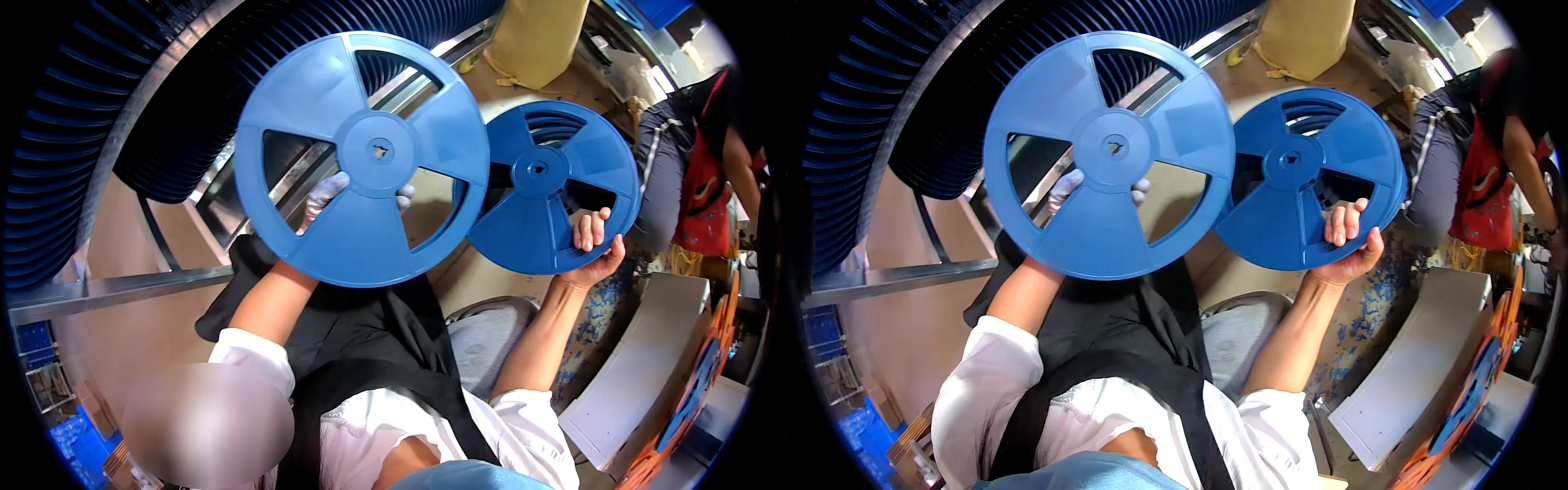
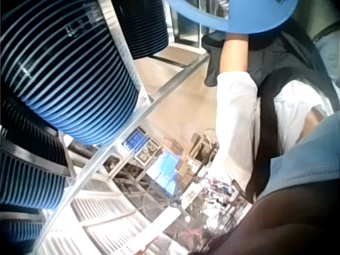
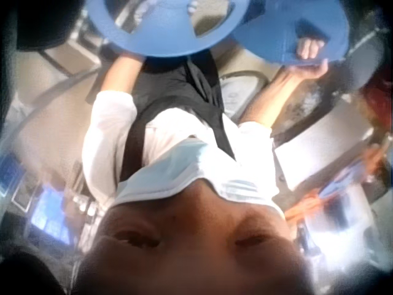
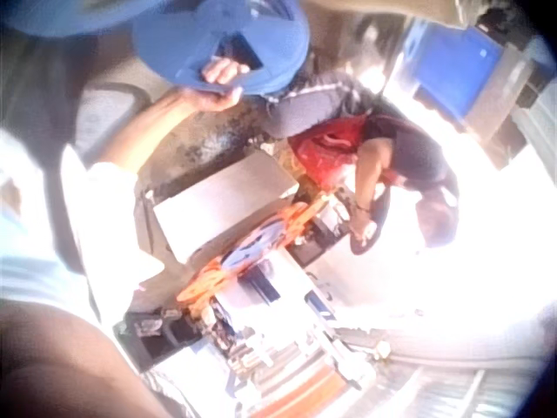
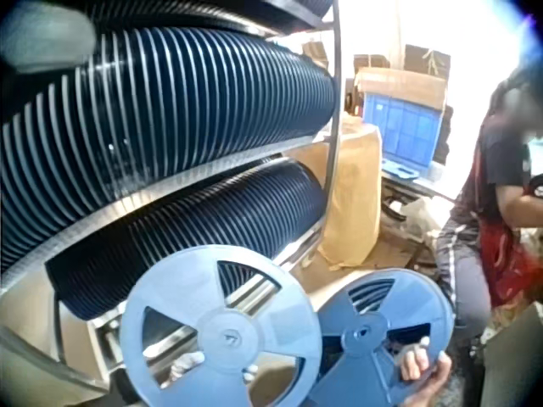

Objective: The person repeatedly picks up blue circular plastic parts from a metal rack and stacks them into a pile. The person handles the parts one by one, aligning them carefully before placing them on the growing stack in their hands.

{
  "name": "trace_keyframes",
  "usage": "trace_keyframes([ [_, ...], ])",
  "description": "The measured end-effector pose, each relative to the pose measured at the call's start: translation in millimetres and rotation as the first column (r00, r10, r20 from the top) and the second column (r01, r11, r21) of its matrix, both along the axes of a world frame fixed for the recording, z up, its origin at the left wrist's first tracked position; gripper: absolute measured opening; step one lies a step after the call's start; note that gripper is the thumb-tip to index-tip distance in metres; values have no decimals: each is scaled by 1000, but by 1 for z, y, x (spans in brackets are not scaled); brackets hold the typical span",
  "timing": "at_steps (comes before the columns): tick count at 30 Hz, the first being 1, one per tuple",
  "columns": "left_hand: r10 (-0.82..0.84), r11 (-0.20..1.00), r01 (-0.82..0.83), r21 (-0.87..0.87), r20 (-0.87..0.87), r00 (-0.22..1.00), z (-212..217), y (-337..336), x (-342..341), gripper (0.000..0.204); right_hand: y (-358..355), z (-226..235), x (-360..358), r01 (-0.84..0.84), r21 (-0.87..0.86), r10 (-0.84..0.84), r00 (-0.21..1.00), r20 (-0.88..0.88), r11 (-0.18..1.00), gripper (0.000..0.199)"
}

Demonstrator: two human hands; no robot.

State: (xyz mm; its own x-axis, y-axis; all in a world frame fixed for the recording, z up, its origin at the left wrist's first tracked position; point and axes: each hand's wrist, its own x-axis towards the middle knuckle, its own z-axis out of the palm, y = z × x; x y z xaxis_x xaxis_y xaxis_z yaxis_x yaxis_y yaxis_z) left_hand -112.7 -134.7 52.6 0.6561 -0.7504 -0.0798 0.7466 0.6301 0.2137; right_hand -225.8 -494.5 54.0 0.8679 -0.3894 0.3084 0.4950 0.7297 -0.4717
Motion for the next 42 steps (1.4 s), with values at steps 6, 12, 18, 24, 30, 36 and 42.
trace_keyframes([
  [6,17,990,-41,134,170,985,14,10,10,68,-4,4,-4,-36,-8,37,998,53,999,40],
  [12,113,918,-218,332,307,945,22,1,3,60,2,3,0,-52,21,49,991,122,998,40],
  [18,120,813,-319,486,396,910,12,-10,-3,51,7,4,2,-79,82,66,987,145,994,39],
  [24,104,602,-450,660,495,863,-9,-30,-10,44,22,7,7,-119,54,115,990,82,991,48],
  [30,-119,639,-441,630,648,752,-24,-73,-26,89,106,12,10,-148,-313,84,974,-209,938,57],
  [36,-84,901,-52,430,292,953,-41,-79,-34,70,147,17,-1,-389,-400,177,864,-471,830,72],
  [42,-120,974,61,218,268,956,-37,-75,-26,46,126,25,7,-278,-308,142,905,-401,910,44],
])
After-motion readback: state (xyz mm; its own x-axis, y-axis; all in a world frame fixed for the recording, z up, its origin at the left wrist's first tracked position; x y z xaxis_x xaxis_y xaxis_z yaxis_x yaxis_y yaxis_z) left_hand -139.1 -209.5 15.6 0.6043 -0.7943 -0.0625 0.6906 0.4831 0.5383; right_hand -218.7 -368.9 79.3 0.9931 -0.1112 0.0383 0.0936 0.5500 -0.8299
